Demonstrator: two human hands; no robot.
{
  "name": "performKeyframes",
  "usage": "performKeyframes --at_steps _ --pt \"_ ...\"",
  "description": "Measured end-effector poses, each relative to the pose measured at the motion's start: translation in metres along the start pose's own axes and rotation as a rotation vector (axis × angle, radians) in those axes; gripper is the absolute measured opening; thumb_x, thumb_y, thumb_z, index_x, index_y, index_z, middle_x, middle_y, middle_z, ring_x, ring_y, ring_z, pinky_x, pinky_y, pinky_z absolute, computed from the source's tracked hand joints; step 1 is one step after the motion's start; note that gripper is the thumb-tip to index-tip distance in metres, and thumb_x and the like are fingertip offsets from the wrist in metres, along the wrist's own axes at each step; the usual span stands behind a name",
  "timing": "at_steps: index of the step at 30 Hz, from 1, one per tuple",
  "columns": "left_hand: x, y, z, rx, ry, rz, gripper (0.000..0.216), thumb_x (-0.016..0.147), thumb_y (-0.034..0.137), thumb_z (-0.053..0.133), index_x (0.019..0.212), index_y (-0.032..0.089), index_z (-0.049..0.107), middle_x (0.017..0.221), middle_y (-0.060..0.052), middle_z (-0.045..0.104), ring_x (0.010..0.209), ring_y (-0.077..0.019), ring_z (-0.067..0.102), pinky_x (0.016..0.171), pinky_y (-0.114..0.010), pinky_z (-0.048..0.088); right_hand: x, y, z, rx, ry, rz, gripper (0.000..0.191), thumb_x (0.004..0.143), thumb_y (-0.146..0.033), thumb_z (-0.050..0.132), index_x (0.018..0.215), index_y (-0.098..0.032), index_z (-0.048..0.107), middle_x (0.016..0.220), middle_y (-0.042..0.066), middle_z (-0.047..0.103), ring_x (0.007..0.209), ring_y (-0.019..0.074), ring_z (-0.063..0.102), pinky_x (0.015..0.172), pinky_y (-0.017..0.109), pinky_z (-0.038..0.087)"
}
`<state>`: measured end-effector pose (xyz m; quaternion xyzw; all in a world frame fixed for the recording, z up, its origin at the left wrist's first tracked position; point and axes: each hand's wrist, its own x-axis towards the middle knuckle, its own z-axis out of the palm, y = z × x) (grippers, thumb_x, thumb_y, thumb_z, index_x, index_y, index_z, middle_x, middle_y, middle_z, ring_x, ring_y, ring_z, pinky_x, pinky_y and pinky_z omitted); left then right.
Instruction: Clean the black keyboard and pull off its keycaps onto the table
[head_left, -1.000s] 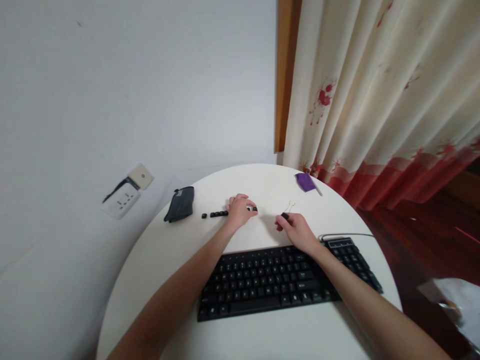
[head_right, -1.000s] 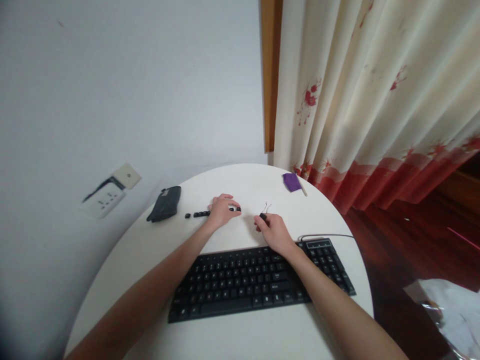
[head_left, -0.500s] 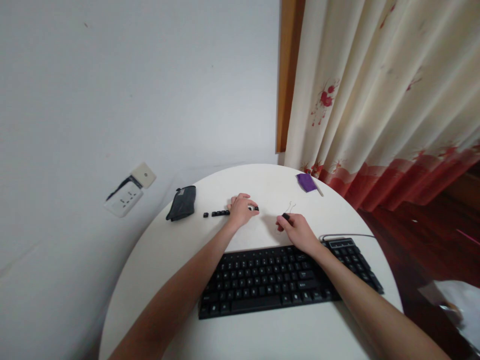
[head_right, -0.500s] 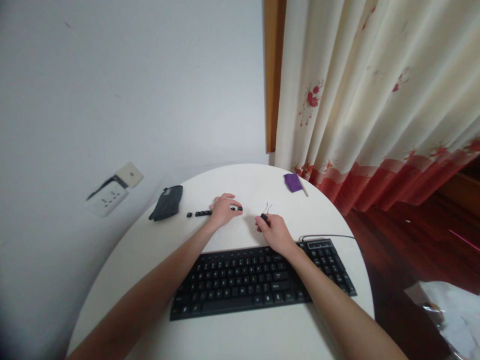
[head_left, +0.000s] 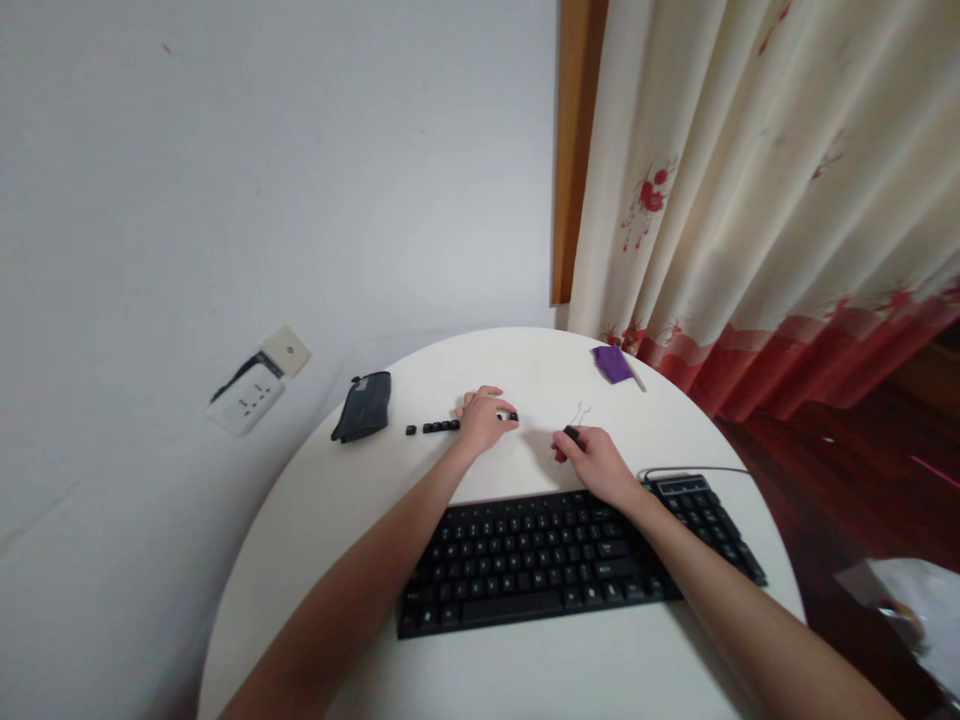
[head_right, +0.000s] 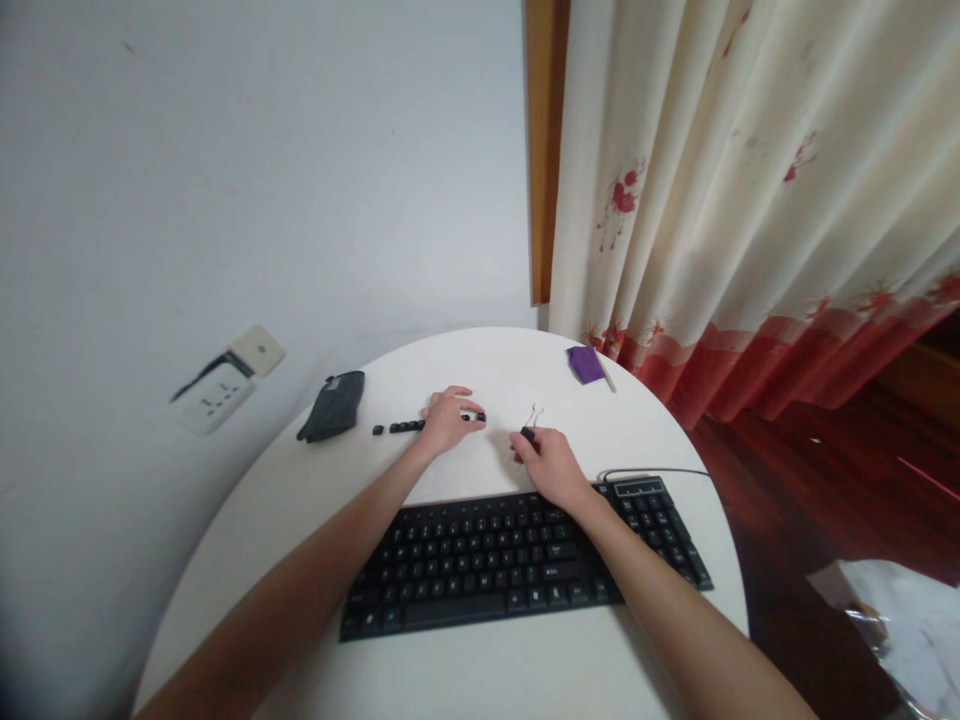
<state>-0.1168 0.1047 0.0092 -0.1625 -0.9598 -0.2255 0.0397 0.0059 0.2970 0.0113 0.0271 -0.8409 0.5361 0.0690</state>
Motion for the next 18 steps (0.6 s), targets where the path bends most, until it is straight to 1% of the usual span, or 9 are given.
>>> performKeyframes --at_steps 5,9,12,14,15,17,18 --pt "0.000 -0.001 0.002 0.004 0.004 0.007 0.019 0.069 0.034 0.082 0.087 0.034 0.077 0.128 0.001 0.057 0.116 -0.0305 0.047 0.093 -0.046 0.036 0.000 0.000 0.000 -0.006 0.009 0.003 0.041 0.094 -0.044 0.048 0.071 -0.016 0.067 0.073 0.008 0.073 0.069 0.0191 0.067 0.070 0.028 0.048" --pt "-0.001 -0.002 0.000 -0.015 0.019 -0.003 0.032 0.068 0.037 0.082 0.099 0.032 0.075 0.127 -0.002 0.059 0.116 -0.0310 0.048 0.093 -0.046 0.038 0.001 0.000 -0.001 0.005 0.013 0.006 0.041 0.093 -0.045 0.048 0.070 -0.016 0.067 0.073 0.008 0.073 0.070 0.0194 0.067 0.070 0.028 0.048" --pt "0.000 -0.001 -0.013 -0.054 0.109 0.010 0.028 0.077 0.033 0.074 0.105 0.029 0.073 0.125 -0.003 0.060 0.114 -0.0282 0.051 0.095 -0.045 0.039 0.002 -0.002 -0.004 -0.005 0.039 0.009 0.040 0.092 -0.045 0.049 0.076 -0.015 0.069 0.073 0.007 0.072 0.069 0.0193 0.066 0.066 0.027 0.047" --pt "0.000 0.003 -0.025 -0.100 0.177 0.035 0.025 0.084 0.023 0.063 0.107 0.027 0.072 0.121 -0.003 0.062 0.109 -0.0238 0.055 0.099 -0.042 0.040 0.002 -0.004 -0.008 -0.051 0.074 0.004 0.040 0.092 -0.046 0.049 0.079 -0.015 0.071 0.070 0.006 0.070 0.065 0.0188 0.063 0.062 0.027 0.045" --pt "-0.002 0.006 -0.031 -0.133 0.191 0.062 0.027 0.086 0.018 0.059 0.109 0.025 0.071 0.119 -0.004 0.064 0.104 -0.0212 0.058 0.100 -0.040 0.041 0.002 -0.005 -0.011 -0.076 0.087 -0.001 0.040 0.092 -0.046 0.049 0.080 -0.015 0.072 0.068 0.005 0.068 0.063 0.0185 0.062 0.061 0.027 0.044" --pt "-0.011 0.015 -0.040 -0.215 0.177 0.131 0.031 0.087 0.012 0.051 0.110 0.022 0.069 0.114 -0.005 0.066 0.093 -0.0172 0.062 0.097 -0.035 0.044 0.003 -0.007 -0.015 -0.111 0.103 -0.008 0.043 0.093 -0.046 0.046 0.080 -0.015 0.073 0.065 0.004 0.066 0.061 0.0179 0.059 0.060 0.027 0.041" --pt "-0.019 0.021 -0.043 -0.251 0.134 0.164 0.031 0.088 0.012 0.048 0.109 0.021 0.069 0.112 -0.005 0.067 0.093 -0.0169 0.063 0.095 -0.033 0.046 0.004 -0.008 -0.017 -0.116 0.109 -0.006 0.044 0.093 -0.047 0.044 0.081 -0.015 0.073 0.064 0.003 0.065 0.061 0.0178 0.059 0.059 0.027 0.041"
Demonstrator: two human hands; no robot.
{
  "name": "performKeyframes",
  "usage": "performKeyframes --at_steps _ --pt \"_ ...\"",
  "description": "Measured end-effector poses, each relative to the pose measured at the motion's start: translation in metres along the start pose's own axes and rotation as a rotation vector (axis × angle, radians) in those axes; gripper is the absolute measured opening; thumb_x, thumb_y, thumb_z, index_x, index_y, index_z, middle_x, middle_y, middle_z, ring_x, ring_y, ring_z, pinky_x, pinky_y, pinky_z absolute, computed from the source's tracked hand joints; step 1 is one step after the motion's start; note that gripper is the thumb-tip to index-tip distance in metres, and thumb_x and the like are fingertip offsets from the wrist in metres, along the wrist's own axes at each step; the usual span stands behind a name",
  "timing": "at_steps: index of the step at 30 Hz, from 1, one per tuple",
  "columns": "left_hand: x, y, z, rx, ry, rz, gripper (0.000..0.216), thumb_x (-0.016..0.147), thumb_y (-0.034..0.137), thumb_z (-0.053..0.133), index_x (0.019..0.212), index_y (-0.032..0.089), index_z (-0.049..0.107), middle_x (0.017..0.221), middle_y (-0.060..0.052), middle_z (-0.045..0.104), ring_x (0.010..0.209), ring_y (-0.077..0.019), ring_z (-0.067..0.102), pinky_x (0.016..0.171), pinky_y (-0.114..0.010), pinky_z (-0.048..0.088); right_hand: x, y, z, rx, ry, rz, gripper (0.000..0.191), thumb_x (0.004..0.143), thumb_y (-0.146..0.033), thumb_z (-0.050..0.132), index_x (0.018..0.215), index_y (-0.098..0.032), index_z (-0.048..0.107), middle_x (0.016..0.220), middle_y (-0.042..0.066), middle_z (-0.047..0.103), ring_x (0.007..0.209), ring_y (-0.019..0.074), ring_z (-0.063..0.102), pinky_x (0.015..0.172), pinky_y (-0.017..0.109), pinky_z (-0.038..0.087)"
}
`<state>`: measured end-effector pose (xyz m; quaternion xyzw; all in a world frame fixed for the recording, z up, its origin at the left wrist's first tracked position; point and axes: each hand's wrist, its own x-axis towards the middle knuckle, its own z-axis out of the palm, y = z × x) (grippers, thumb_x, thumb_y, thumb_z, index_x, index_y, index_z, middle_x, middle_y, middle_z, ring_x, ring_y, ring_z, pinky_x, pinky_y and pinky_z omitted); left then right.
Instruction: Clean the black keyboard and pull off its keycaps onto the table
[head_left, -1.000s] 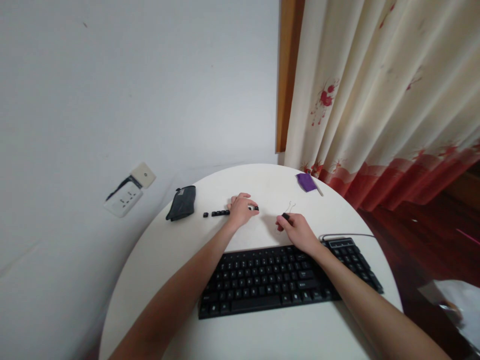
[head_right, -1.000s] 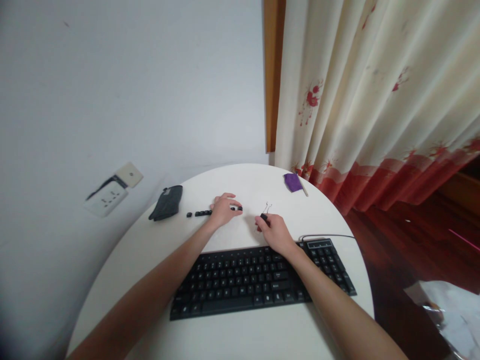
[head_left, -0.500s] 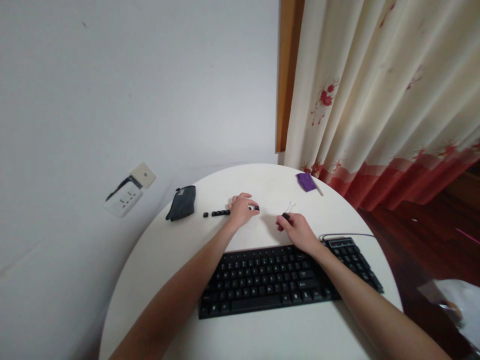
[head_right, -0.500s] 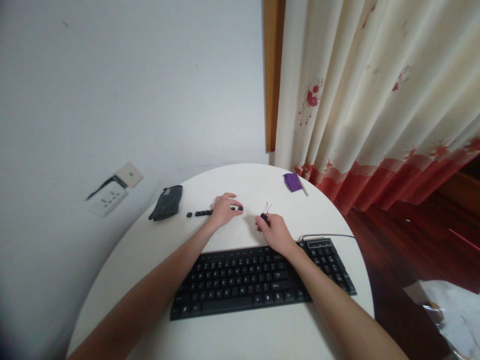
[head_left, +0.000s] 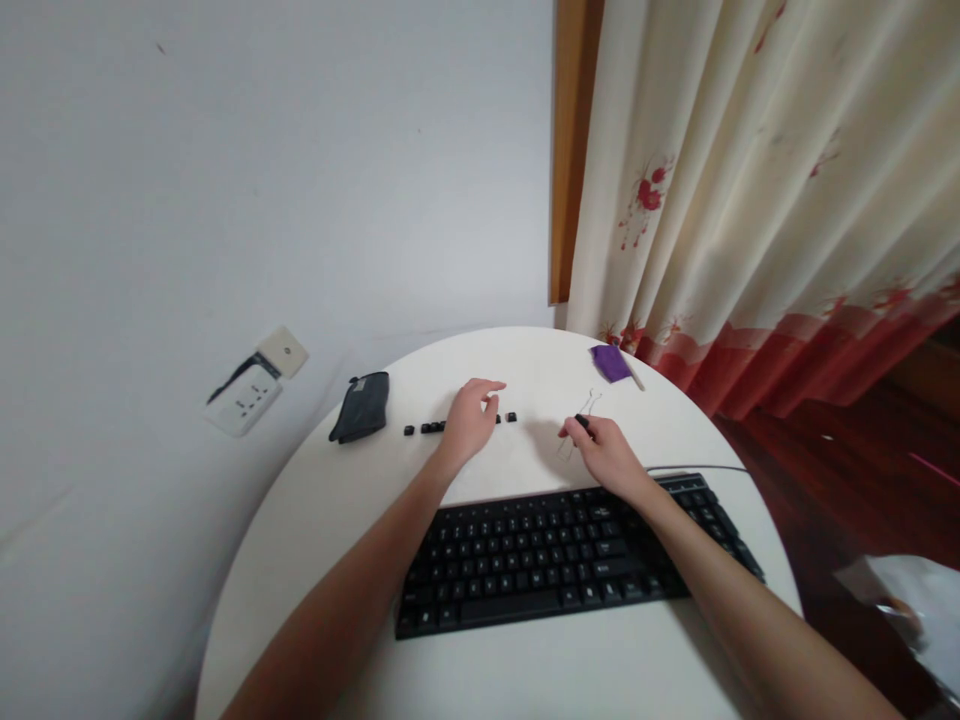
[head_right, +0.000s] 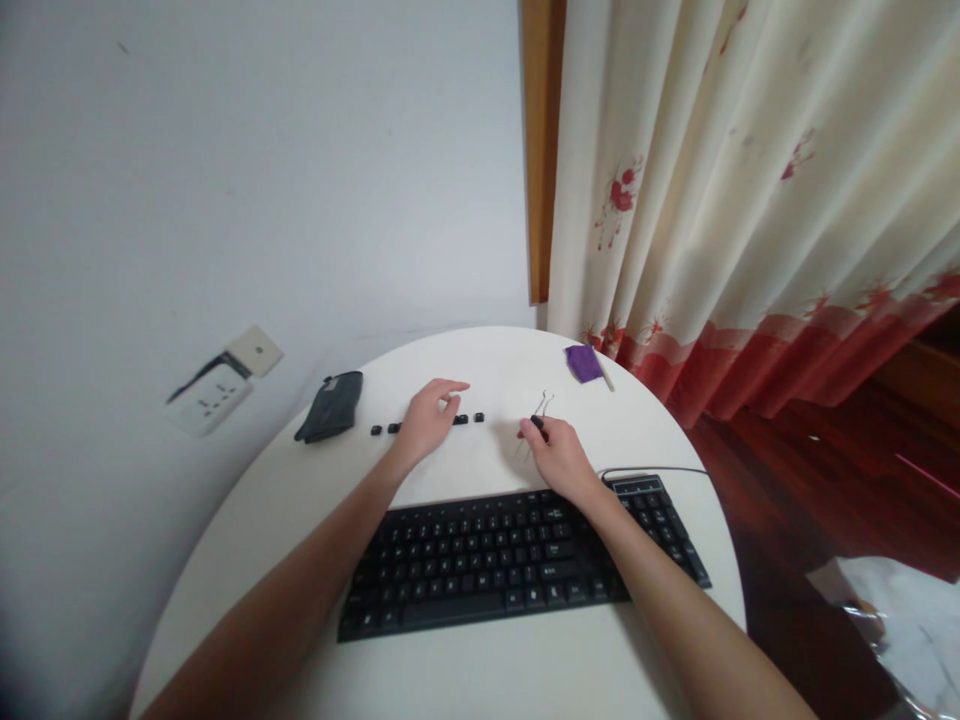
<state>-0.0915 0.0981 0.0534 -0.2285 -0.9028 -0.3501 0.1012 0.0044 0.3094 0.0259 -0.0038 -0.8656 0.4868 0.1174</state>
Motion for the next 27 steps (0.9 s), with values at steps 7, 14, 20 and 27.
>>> performKeyframes --at_steps 7,14,20,27 --pt "-0.099 0.061 0.009 0.019 -0.572 0.169 0.074 0.078 0.054 0.067 0.142 0.026 0.045 0.148 -0.010 0.044 0.137 -0.0312 0.039 0.113 -0.045 0.031 0.004 0.004 -0.007 0.063 0.116 0.029 0.049 0.094 -0.052 0.041 0.081 -0.015 0.070 0.067 0.006 0.064 0.062 0.0175 0.058 0.059 0.027 0.042" --pt "-0.139 0.068 0.019 0.080 -0.666 0.246 0.125 0.053 0.057 0.081 0.155 0.025 0.015 0.158 -0.017 0.023 0.145 -0.0410 0.018 0.117 -0.058 0.011 0.004 0.006 -0.007 0.151 0.109 0.038 0.048 0.093 -0.054 0.043 0.082 -0.014 0.069 0.067 0.005 0.064 0.060 0.0162 0.058 0.057 0.027 0.044" --pt "-0.140 0.045 0.009 0.109 -0.646 0.229 0.130 0.049 0.054 0.083 0.155 0.021 0.016 0.156 -0.018 0.028 0.143 -0.0409 0.021 0.118 -0.053 0.013 0.000 -0.003 -0.008 0.193 -0.004 0.012 0.041 0.093 -0.047 0.045 0.087 -0.014 0.069 0.068 0.004 0.064 0.059 0.0147 0.058 0.056 0.025 0.045" --pt "-0.120 0.037 -0.010 0.048 -0.672 0.124 0.105 0.065 0.063 0.074 0.151 0.022 0.030 0.153 -0.015 0.036 0.141 -0.0366 0.031 0.114 -0.049 0.027 -0.012 -0.017 -0.009 0.202 -0.305 -0.060 0.032 0.094 -0.044 0.050 0.092 -0.016 0.065 0.062 0.000 0.060 0.056 0.0140 0.057 0.055 0.024 0.045"
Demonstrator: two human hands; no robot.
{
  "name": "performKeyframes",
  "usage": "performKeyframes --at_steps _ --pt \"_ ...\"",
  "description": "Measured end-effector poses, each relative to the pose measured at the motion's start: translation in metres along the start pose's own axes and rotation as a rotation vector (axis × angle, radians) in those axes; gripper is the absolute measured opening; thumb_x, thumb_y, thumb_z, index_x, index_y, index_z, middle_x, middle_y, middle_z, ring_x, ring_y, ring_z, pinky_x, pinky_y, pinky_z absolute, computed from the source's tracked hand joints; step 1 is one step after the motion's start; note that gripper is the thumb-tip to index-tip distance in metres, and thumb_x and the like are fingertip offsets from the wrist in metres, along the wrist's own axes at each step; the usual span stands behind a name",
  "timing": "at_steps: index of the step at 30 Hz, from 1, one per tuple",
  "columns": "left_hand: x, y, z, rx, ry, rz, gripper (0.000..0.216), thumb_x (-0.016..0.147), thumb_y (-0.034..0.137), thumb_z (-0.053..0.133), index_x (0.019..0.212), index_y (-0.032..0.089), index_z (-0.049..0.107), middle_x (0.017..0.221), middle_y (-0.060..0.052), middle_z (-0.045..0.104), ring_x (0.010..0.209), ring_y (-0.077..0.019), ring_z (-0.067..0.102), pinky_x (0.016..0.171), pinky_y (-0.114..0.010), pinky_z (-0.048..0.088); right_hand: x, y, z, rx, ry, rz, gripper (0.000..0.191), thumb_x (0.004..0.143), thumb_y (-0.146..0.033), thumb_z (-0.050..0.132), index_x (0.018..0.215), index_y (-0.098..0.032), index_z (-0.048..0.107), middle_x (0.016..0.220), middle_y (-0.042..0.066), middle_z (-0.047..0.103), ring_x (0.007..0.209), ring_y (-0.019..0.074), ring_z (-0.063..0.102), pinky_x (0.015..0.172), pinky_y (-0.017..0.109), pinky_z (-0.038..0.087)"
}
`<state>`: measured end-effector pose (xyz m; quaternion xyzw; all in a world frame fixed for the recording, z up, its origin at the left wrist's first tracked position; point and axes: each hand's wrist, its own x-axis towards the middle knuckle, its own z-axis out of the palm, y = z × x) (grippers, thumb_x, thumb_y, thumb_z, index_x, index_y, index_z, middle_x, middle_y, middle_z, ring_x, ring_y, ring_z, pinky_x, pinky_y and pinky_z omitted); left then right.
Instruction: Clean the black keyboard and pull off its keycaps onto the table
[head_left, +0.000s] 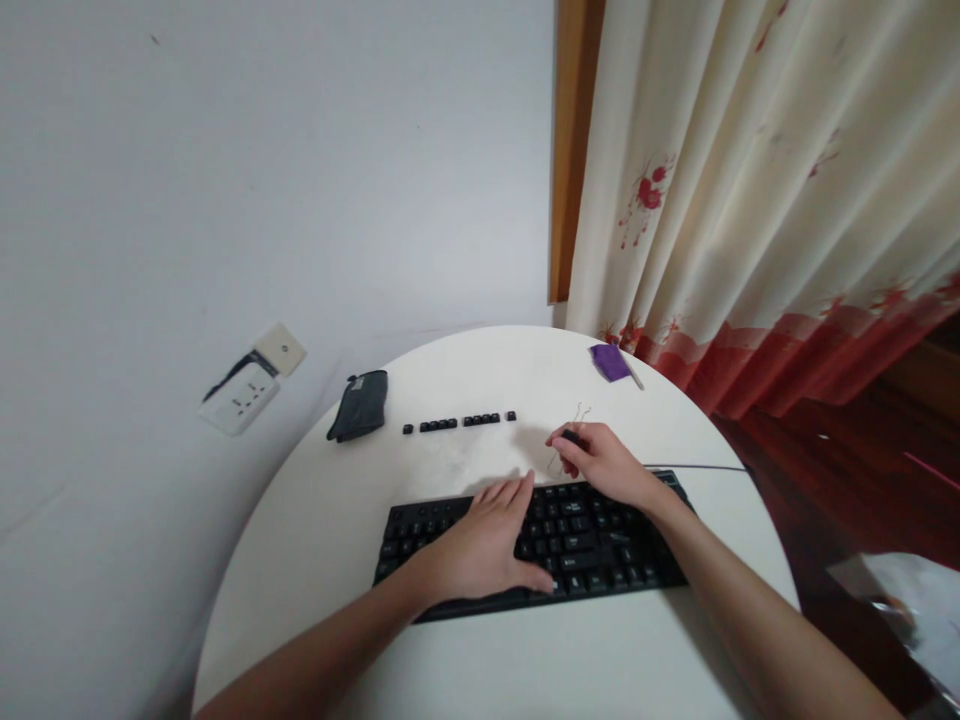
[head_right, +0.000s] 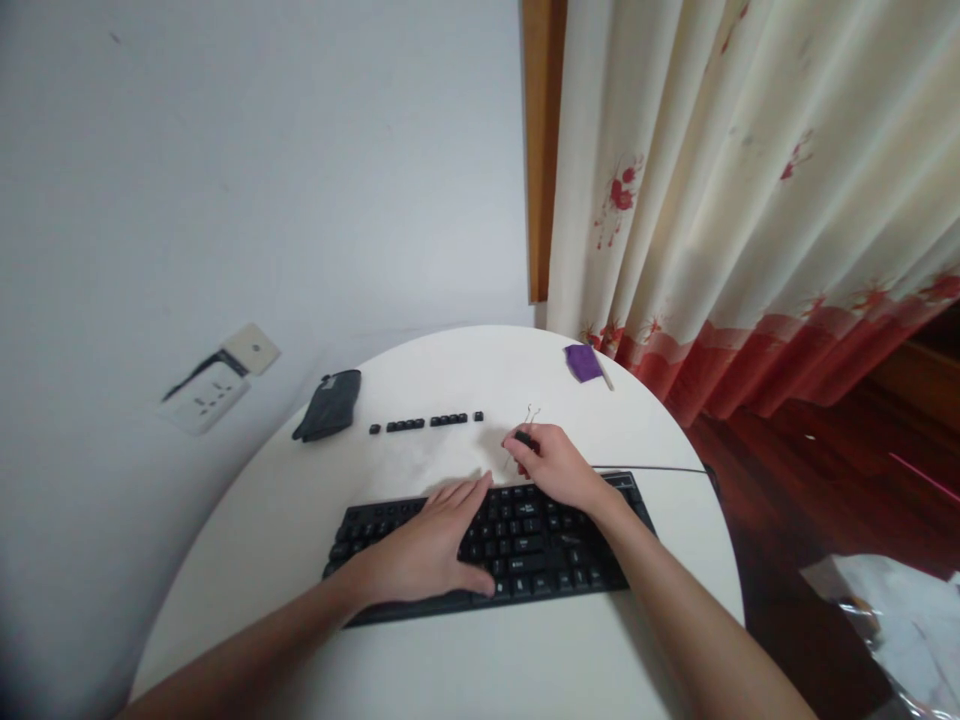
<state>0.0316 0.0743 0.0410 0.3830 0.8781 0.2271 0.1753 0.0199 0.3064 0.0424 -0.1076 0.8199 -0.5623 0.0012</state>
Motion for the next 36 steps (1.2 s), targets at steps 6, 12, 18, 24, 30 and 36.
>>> performKeyframes --at_steps 6,12,18,24,30,36 --pt "0.043 -0.003 -0.013 -0.094 0.130 0.058 0.023 0.079 0.035 0.071 0.100 0.024 0.070 0.101 -0.004 0.070 0.095 -0.0239 0.064 0.086 -0.033 0.048 -0.003 -0.005 0.004 -0.090 -0.095 -0.095 0.025 0.094 -0.036 0.051 0.084 -0.018 0.065 0.068 0.000 0.064 0.062 0.0145 0.057 0.062 0.025 0.045" --pt "0.055 -0.015 0.005 -0.243 0.149 0.029 0.014 0.080 0.033 0.070 0.083 0.019 0.070 0.081 0.000 0.065 0.074 -0.0165 0.061 0.069 -0.025 0.045 -0.003 -0.004 0.006 -0.141 -0.172 -0.136 0.026 0.094 -0.034 0.053 0.077 -0.017 0.065 0.068 0.001 0.064 0.065 0.0150 0.057 0.064 0.026 0.044" --pt "0.054 -0.020 0.010 -0.244 0.177 0.029 0.017 0.080 0.030 0.070 0.069 0.017 0.065 0.076 0.000 0.063 0.071 -0.0155 0.059 0.067 -0.025 0.044 -0.007 -0.008 0.008 -0.185 -0.239 -0.183 0.024 0.093 -0.033 0.056 0.078 -0.017 0.067 0.076 0.003 0.068 0.068 0.0160 0.058 0.065 0.027 0.044" --pt "0.054 -0.017 0.009 -0.287 0.207 0.062 0.011 0.082 0.028 0.069 0.078 0.018 0.070 0.080 0.000 0.064 0.073 -0.0154 0.061 0.068 -0.024 0.045 -0.008 -0.010 0.017 -0.383 -0.118 -0.134 0.028 0.095 -0.032 0.051 0.072 -0.018 0.061 0.069 0.003 0.064 0.064 0.0156 0.056 0.061 0.026 0.038" --pt "0.054 -0.017 0.009 -0.333 0.215 0.087 0.008 0.080 0.024 0.070 0.075 0.017 0.070 0.079 0.000 0.066 0.072 -0.0145 0.061 0.067 -0.024 0.043 -0.004 0.000 0.027 -0.376 0.016 -0.050 0.027 0.095 -0.032 0.049 0.072 -0.019 0.056 0.066 0.002 0.062 0.062 0.0162 0.055 0.060 0.026 0.036" --pt "0.054 -0.014 0.006 -0.385 0.207 0.067 0.006 0.076 0.020 0.073 0.073 0.017 0.068 0.074 0.002 0.065 0.069 -0.0138 0.060 0.064 -0.024 0.042 -0.002 0.007 0.031 -0.301 0.054 -0.031 0.030 0.096 -0.035 0.047 0.071 -0.019 0.054 0.065 0.001 0.061 0.062 0.0156 0.054 0.060 0.026 0.035"
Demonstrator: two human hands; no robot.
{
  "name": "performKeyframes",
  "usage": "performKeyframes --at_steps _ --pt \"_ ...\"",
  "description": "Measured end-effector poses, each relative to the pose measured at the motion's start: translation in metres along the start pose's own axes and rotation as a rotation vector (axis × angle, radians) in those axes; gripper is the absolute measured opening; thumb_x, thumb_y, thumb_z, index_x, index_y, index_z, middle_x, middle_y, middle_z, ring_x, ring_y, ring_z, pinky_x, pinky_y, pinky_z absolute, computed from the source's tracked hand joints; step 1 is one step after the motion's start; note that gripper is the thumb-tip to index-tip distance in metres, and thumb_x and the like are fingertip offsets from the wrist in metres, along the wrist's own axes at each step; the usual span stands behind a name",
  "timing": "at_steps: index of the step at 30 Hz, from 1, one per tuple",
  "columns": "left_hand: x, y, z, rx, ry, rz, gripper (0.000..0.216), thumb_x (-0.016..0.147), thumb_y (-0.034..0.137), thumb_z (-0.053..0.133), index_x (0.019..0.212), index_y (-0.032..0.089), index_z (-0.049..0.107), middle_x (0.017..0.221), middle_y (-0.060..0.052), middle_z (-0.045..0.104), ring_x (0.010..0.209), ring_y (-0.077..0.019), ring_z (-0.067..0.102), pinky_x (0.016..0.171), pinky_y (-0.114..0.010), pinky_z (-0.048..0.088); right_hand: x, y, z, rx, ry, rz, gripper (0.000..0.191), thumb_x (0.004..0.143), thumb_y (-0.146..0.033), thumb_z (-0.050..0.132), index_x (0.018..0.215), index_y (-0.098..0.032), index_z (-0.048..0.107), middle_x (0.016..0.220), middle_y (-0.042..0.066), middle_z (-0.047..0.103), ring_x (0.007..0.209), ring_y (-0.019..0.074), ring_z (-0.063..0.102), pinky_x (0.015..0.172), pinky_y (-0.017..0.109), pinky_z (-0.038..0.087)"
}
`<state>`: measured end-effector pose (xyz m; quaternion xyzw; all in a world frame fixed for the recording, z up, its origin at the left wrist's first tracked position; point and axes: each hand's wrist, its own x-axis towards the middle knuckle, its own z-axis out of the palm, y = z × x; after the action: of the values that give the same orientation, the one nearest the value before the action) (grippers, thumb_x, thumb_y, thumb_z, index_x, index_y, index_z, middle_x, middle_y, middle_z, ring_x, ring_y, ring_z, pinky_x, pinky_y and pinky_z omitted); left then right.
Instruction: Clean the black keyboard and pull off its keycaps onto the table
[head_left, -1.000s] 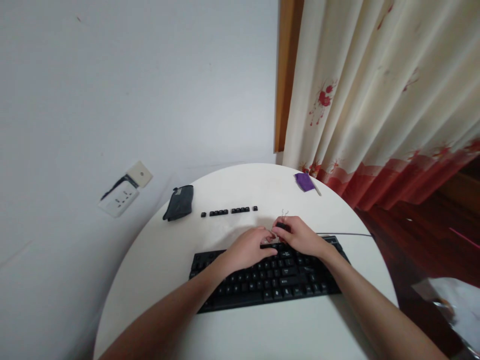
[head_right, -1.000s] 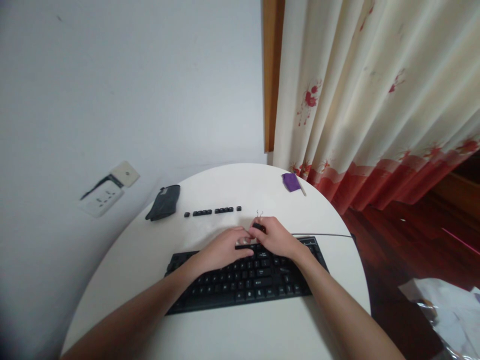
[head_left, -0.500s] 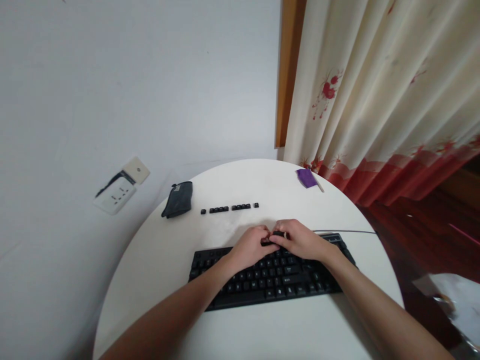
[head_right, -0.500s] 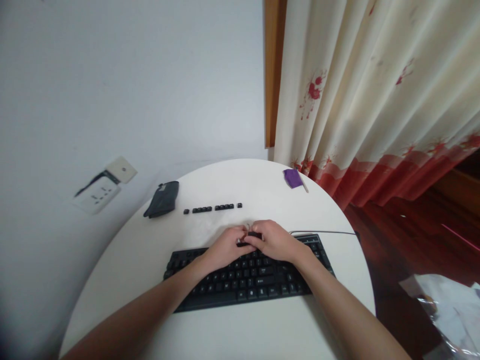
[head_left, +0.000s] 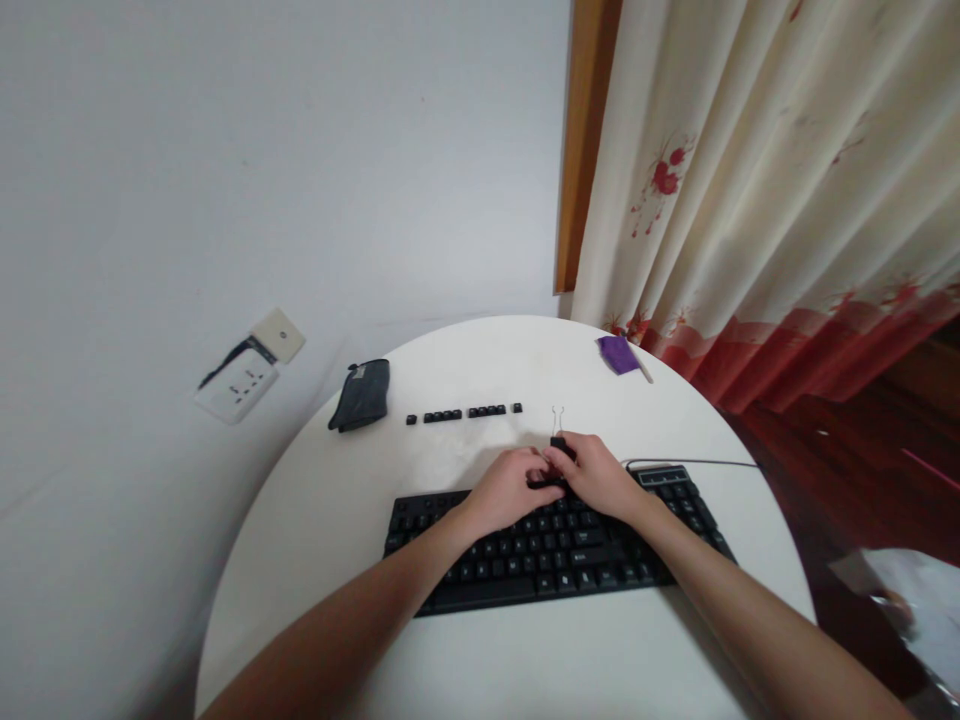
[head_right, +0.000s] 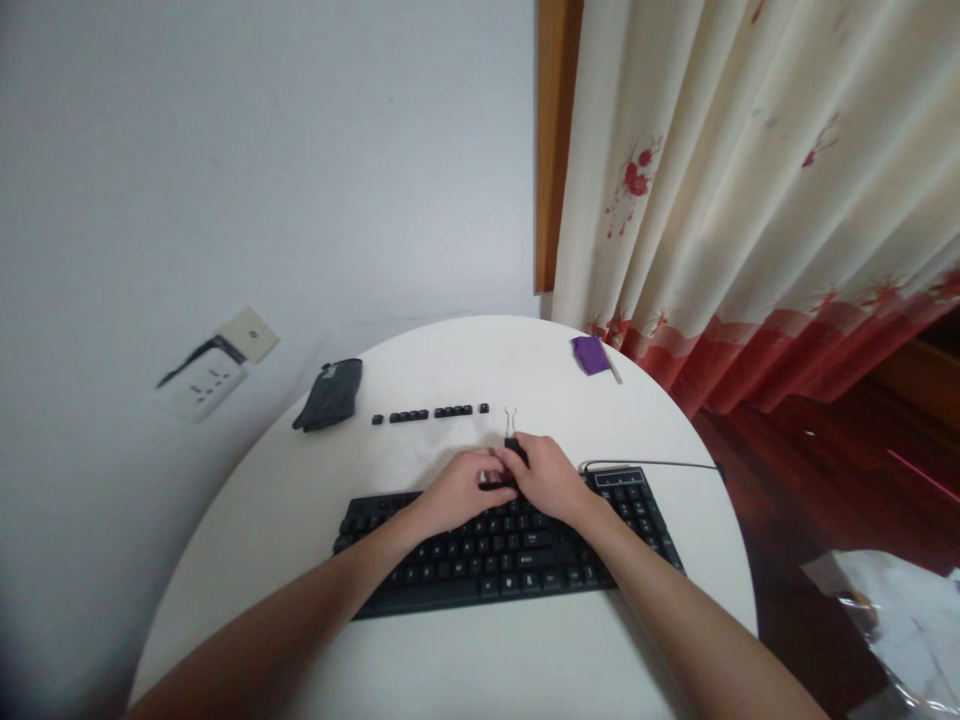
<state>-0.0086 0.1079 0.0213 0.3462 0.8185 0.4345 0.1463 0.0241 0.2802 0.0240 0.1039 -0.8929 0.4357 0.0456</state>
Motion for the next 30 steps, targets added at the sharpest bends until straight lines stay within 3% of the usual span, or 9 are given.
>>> performKeyframes --at_steps 4,7,13,20,24,30 --pt "-0.0008 0.0026 0.0004 -0.063 0.036 -0.006 0.004 0.079 0.017 0.068 0.076 0.016 0.067 0.074 0.002 0.064 0.068 -0.0127 0.058 0.063 -0.023 0.043 0.0000 -0.0011 0.0005 0.049 0.050 -0.015 0.032 0.096 -0.036 0.046 0.069 -0.019 0.053 0.065 0.000 0.059 0.061 0.0147 0.052 0.060 0.026 0.036" --pt "-0.0012 0.0040 0.0017 -0.031 0.135 -0.008 0.002 0.080 0.016 0.067 0.081 0.017 0.066 0.074 0.002 0.063 0.067 -0.0124 0.056 0.063 -0.023 0.044 0.0003 -0.0009 0.0003 0.077 0.132 -0.009 0.031 0.096 -0.037 0.047 0.071 -0.019 0.053 0.066 0.000 0.059 0.063 0.0150 0.053 0.061 0.026 0.038" --pt "-0.0020 0.0023 0.0036 0.025 0.292 0.078 0.020 0.079 0.013 0.068 0.096 0.020 0.061 0.085 0.001 0.064 0.078 -0.0141 0.059 0.075 -0.027 0.049 0.0013 0.0017 0.0012 0.201 0.162 0.094 0.031 0.097 -0.042 0.044 0.080 -0.019 0.057 0.072 0.003 0.066 0.068 0.0167 0.062 0.065 0.027 0.044" --pt "-0.0054 0.0041 0.0017 0.159 0.249 0.251 0.015 0.086 0.009 0.061 0.095 0.021 0.065 0.095 -0.002 0.062 0.088 -0.0147 0.060 0.083 -0.028 0.051 0.0006 -0.0003 0.0020 0.188 0.146 0.090 0.032 0.096 -0.042 0.045 0.075 -0.020 0.054 0.067 0.001 0.060 0.062 0.0158 0.056 0.058 0.026 0.042" --pt "-0.0069 0.0053 0.0009 0.166 0.221 0.250 0.018 0.089 0.012 0.060 0.102 0.022 0.066 0.107 -0.004 0.060 0.096 -0.0156 0.060 0.087 -0.029 0.051 0.0002 -0.0021 0.0008 0.156 0.152 0.062 0.032 0.096 -0.039 0.046 0.071 -0.020 0.052 0.063 -0.001 0.056 0.060 0.0150 0.052 0.059 0.026 0.041" --pt "-0.0087 0.0069 0.0003 0.201 0.208 0.253 0.016 0.088 0.016 0.063 0.102 0.022 0.067 0.108 -0.004 0.060 0.100 -0.0169 0.058 0.091 -0.030 0.049 0.0000 -0.0009 0.0026 0.149 0.145 0.043 0.033 0.096 -0.040 0.045 0.071 -0.020 0.052 0.062 0.000 0.057 0.059 0.0150 0.052 0.059 0.025 0.041"
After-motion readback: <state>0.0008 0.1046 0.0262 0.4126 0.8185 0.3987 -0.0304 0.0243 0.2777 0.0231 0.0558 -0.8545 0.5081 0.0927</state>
